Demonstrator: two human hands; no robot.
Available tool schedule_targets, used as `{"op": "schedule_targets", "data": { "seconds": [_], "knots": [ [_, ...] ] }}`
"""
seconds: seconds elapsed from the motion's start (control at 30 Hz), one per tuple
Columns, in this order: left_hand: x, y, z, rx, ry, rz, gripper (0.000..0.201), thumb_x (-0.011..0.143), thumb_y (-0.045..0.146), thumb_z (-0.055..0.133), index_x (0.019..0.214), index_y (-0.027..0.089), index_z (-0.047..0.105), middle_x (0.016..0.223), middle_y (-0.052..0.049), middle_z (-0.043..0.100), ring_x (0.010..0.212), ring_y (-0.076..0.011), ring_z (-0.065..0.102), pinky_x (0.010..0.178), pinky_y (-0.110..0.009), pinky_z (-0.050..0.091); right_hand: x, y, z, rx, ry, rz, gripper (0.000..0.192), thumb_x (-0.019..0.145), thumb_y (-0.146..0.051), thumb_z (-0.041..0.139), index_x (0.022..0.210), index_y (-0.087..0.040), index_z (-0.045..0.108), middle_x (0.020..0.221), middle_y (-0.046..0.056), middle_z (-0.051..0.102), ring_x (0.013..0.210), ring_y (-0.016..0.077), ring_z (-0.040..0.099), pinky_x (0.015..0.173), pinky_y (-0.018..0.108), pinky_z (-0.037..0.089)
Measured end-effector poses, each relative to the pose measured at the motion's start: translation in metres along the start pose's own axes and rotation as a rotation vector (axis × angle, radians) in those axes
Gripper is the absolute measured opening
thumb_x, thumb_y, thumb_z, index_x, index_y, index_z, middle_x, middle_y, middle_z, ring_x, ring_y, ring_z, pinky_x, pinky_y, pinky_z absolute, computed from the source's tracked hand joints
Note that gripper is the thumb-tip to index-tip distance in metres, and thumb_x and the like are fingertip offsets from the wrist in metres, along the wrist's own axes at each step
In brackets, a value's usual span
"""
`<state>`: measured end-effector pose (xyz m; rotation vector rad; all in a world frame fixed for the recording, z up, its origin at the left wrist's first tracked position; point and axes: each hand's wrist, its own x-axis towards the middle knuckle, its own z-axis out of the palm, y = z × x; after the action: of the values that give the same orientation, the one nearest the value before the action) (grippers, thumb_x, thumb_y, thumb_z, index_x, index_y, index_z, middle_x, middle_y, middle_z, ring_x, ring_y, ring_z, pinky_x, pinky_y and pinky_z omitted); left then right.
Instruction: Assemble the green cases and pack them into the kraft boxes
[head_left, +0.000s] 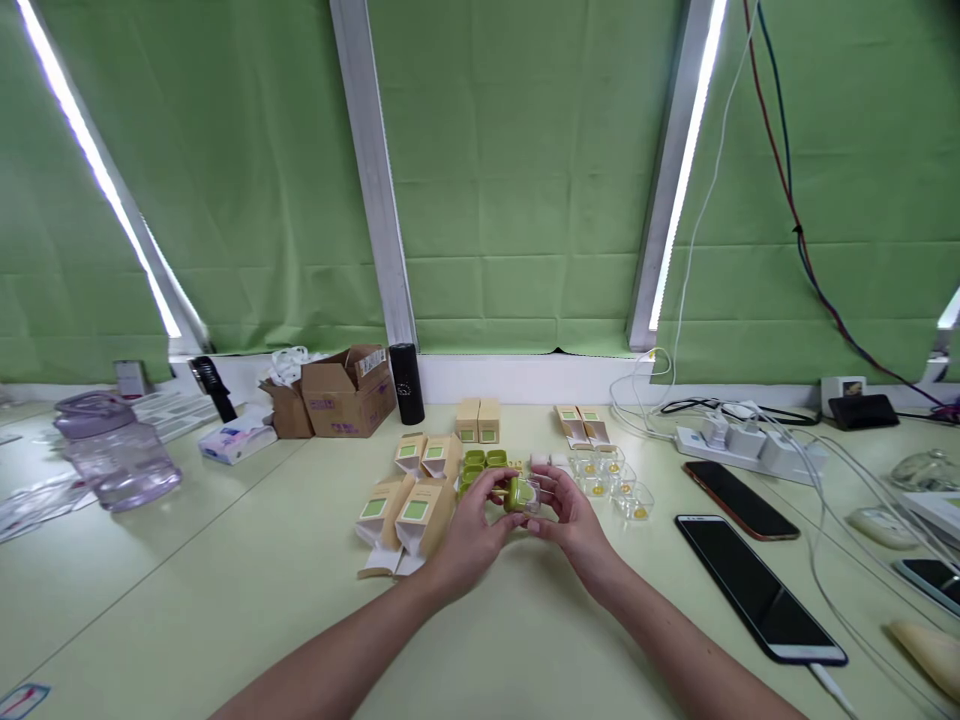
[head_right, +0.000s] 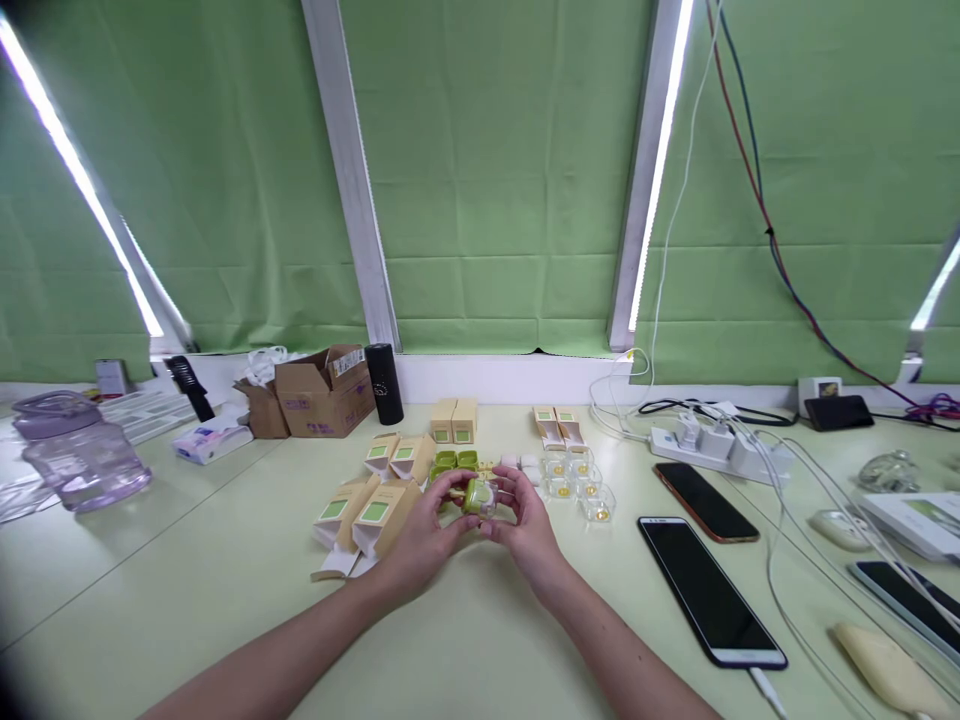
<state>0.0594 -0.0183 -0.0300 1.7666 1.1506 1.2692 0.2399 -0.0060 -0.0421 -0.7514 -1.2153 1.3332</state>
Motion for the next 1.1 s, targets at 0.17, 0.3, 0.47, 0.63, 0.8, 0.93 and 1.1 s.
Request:
{"op": "schedule_targets", "data": {
  "seconds": [0.17,0.3,0.47,0.63,0.8,0.93,1.1],
  "knots": [
    [-0.001,0.002,-0.003,0.08,-0.006,0.052,0.047,0.086,0.023,0.075,0.131,0.028,0.066,0.136,-0.008,0.064,0.116,-0.0267,0.063,0.103,-0.043,0.052,-0.003,-0.004,-0.001,-0.209,0.122,-0.138,0.06,0.062,-0.021,0.072,0.122,-0.028,0.064,0.123,0.009,0.064,0.109,0.0279,0.06,0.07,0.034,0.057],
    [-0.003,0.006,-0.005,0.164,-0.059,0.093,0.045,0.087,0.025,0.075,0.132,0.027,0.066,0.134,-0.009,0.063,0.124,-0.0281,0.06,0.109,-0.044,0.049,-0.003,-0.005,-0.005,-0.301,0.189,-0.254,0.054,0.068,-0.019,0.062,0.122,-0.026,0.064,0.122,0.008,0.066,0.103,0.0244,0.061,0.07,0.032,0.054],
    [-0.007,0.01,-0.004,0.278,-0.187,0.124,0.044,0.084,0.021,0.076,0.127,0.027,0.069,0.13,-0.01,0.064,0.123,-0.0301,0.06,0.109,-0.046,0.049,-0.003,-0.003,-0.007,-0.385,0.238,-0.278,0.041,0.077,-0.018,0.058,0.117,-0.025,0.065,0.11,0.008,0.068,0.091,0.0231,0.062,0.066,0.032,0.051],
    [-0.008,0.009,-0.002,0.365,-0.239,0.149,0.043,0.083,0.024,0.079,0.124,0.027,0.07,0.122,-0.01,0.065,0.119,-0.0332,0.059,0.107,-0.049,0.048,0.001,-0.003,-0.016,-0.654,0.216,-0.343,0.025,0.089,-0.022,0.058,0.111,-0.027,0.066,0.11,0.008,0.071,0.096,0.0274,0.063,0.073,0.039,0.052],
    [-0.008,0.006,-0.001,0.448,-0.253,0.181,0.045,0.08,0.024,0.081,0.124,0.028,0.071,0.119,-0.01,0.065,0.115,-0.0336,0.058,0.106,-0.05,0.046,0.019,-0.012,-0.033,-1.212,0.185,-0.38,0.029,0.094,-0.018,0.054,0.119,-0.024,0.068,0.123,0.009,0.073,0.118,0.0322,0.058,0.093,0.044,0.049],
    [-0.007,0.008,0.0,0.471,-0.269,0.178,0.046,0.079,0.023,0.08,0.124,0.027,0.071,0.119,-0.01,0.065,0.116,-0.0338,0.058,0.109,-0.051,0.043,0.045,-0.021,-0.045,-1.416,0.196,-0.262,0.033,0.098,-0.019,0.051,0.124,-0.022,0.071,0.129,0.01,0.073,0.121,0.0328,0.056,0.099,0.044,0.043],
    [-0.009,0.012,-0.001,0.501,-0.295,0.178,0.052,0.079,0.024,0.08,0.13,0.026,0.067,0.123,-0.011,0.064,0.119,-0.0348,0.056,0.111,-0.053,0.04,0.084,-0.03,-0.061,-1.566,0.173,-0.128,0.035,0.098,-0.018,0.051,0.123,-0.022,0.074,0.136,0.011,0.07,0.128,0.0367,0.049,0.099,0.048,0.037]
  ]
}}
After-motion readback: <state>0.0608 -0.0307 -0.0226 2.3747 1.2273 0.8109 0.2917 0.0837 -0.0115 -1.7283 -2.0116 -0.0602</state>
